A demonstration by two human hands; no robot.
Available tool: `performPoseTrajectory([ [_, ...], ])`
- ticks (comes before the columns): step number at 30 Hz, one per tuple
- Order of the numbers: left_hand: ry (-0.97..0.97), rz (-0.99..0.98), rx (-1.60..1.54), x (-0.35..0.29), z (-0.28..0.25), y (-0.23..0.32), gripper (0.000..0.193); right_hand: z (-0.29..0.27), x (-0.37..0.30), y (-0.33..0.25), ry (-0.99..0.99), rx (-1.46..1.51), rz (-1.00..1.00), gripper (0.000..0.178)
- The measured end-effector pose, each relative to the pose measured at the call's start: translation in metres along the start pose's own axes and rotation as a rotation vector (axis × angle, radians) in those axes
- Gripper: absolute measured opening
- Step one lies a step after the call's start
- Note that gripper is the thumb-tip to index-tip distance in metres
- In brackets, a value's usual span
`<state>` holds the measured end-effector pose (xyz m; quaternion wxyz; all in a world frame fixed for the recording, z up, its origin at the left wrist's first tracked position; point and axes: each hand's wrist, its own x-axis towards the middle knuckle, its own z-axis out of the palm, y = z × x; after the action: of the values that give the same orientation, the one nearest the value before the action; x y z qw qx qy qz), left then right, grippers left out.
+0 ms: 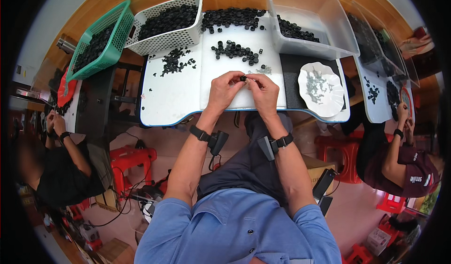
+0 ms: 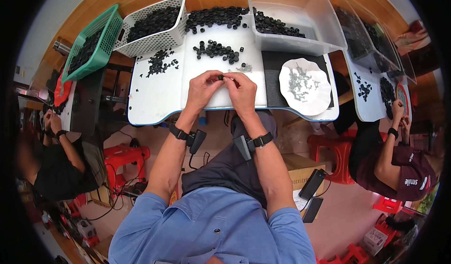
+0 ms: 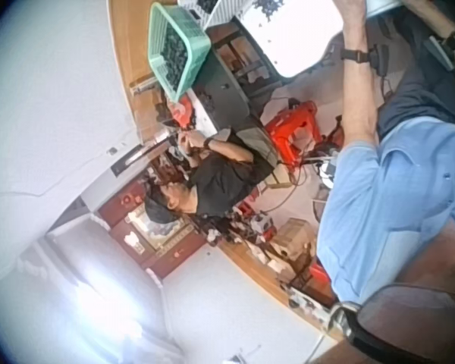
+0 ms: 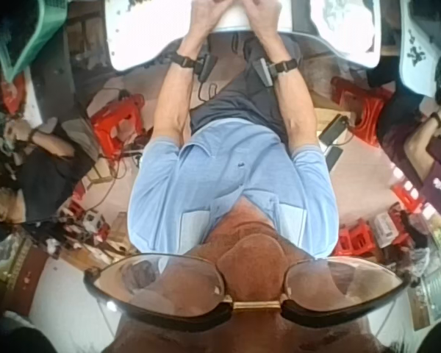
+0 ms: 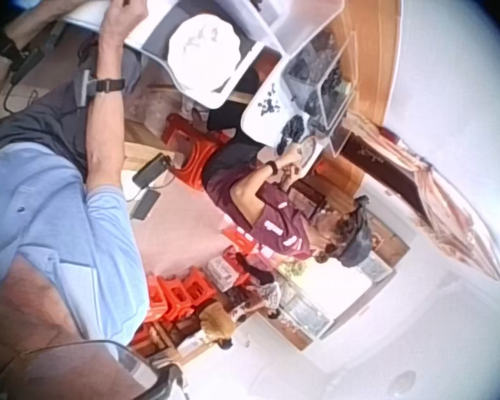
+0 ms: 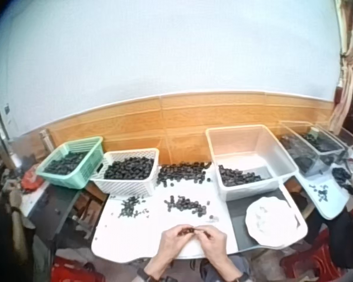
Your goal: Assembling small black plastic components by inserting white plastic pins into housings.
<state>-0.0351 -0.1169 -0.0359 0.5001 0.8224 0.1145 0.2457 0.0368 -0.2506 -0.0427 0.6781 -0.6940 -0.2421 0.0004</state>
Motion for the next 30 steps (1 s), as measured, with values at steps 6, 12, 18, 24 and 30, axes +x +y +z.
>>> performPoseTrajectory([
  [6,0.009,-0.021,0.013,0.001,-0.001,0.002,0.028,-0.004,0.003,0.006,-0.031,0.115,0.125,0.013],
  [12,-0.022,-0.051,-0.004,0.002,-0.003,0.004,0.028,0.002,0.003,0.005,0.006,0.123,0.097,0.011],
  [18,-0.034,-0.064,0.055,0.002,0.0,0.004,0.029,0.004,0.003,0.004,0.045,0.071,0.082,0.01],
  [24,-0.018,-0.047,0.078,0.002,-0.001,0.001,0.028,0.009,0.001,-0.003,0.075,-0.05,0.012,0.011],
  [30,-0.012,-0.022,0.064,0.001,0.001,0.0,0.027,0.006,0.0,-0.005,0.068,-0.139,-0.074,0.01],
])
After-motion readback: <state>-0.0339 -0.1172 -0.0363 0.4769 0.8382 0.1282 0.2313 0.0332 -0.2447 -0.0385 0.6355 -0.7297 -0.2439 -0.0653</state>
